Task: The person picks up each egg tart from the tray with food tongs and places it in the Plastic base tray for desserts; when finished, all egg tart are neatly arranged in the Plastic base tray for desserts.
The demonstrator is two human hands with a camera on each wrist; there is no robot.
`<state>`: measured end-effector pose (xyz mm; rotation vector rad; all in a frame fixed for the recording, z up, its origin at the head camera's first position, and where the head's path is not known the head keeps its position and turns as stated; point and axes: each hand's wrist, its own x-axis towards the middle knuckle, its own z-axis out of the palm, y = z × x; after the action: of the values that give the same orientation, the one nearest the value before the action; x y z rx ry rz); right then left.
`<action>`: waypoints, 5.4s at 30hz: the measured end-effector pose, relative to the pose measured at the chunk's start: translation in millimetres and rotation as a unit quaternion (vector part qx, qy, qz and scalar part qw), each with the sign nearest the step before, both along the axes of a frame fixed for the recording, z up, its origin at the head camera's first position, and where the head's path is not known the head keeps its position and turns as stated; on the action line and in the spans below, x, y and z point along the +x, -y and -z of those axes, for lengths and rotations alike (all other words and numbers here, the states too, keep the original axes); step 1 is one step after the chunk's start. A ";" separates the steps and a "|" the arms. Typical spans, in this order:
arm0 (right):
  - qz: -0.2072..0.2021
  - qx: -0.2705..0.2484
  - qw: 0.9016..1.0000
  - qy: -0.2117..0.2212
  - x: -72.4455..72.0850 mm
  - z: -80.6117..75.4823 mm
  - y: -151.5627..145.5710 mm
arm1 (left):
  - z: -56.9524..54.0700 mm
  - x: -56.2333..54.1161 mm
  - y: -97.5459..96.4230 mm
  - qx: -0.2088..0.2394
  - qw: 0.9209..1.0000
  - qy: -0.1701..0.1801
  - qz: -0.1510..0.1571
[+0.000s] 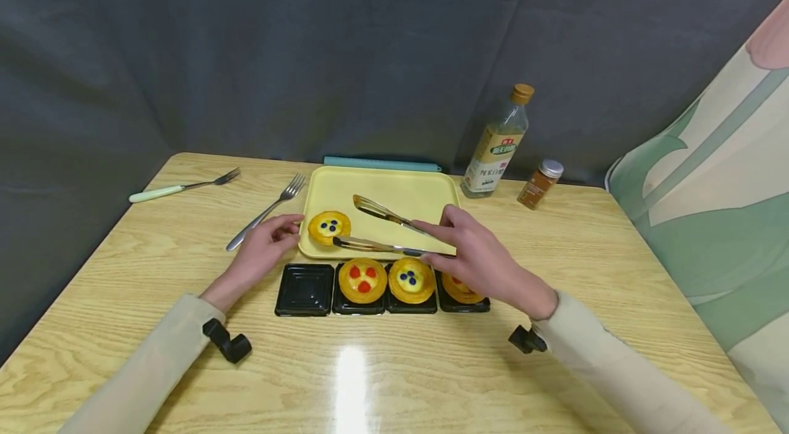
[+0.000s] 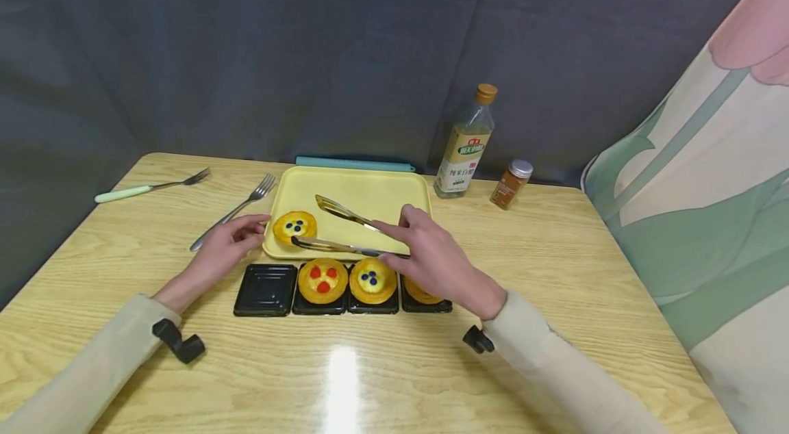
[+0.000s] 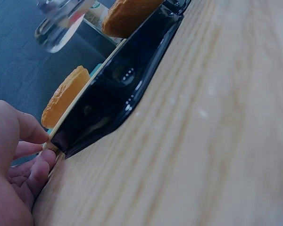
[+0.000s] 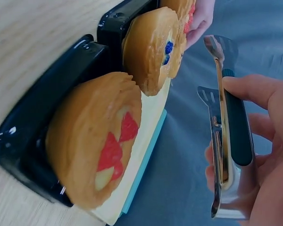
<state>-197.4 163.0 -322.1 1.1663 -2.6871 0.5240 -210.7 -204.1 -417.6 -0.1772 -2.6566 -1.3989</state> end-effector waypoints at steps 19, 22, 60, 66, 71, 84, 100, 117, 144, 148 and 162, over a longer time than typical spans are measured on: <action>0.005 0.034 0.999 0.025 -24.7 8.5 33.1 | 0.0 -0.6 -0.2 -0.001 1.000 0.001 -0.002; 0.008 0.039 0.999 0.028 -26.4 9.9 35.5 | -0.7 -0.8 -0.6 -0.001 1.000 0.001 -0.001; -0.014 0.017 0.999 0.028 -21.2 11.9 32.0 | 0.5 -0.4 0.2 0.008 1.000 -0.009 0.007; -0.017 0.011 0.999 0.027 -14.1 8.8 28.6 | 0.8 -0.4 0.7 0.010 1.000 -0.011 0.010; -0.023 0.008 0.999 0.021 -5.0 7.3 27.0 | 0.9 -0.2 1.5 0.010 1.000 -0.012 0.013; -0.068 0.000 0.998 0.012 16.3 5.7 29.9 | 0.5 0.8 0.6 0.005 1.000 -0.012 0.011; -0.103 0.038 0.994 0.024 26.3 14.3 38.8 | 0.9 1.4 0.4 0.013 1.000 -0.013 0.011; -0.098 0.042 0.994 0.023 25.1 17.7 40.7 | 1.0 1.2 0.8 0.015 1.000 -0.013 0.012; 0.021 -0.030 0.999 0.021 44.8 12.2 -34.4 | -2.1 1.6 0.1 0.011 1.000 -0.007 0.009; 0.034 -0.038 0.999 0.005 46.9 14.4 -52.1 | -2.3 1.8 0.1 0.011 1.000 -0.004 0.009; 0.105 -0.010 0.991 -0.081 37.4 18.6 -108.9 | -2.4 1.3 -0.2 0.012 1.000 -0.001 0.005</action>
<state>-160.0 271.9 -340.7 0.8651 -2.6150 0.4039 -209.4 -203.9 -415.2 -0.1899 -2.6389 -1.4321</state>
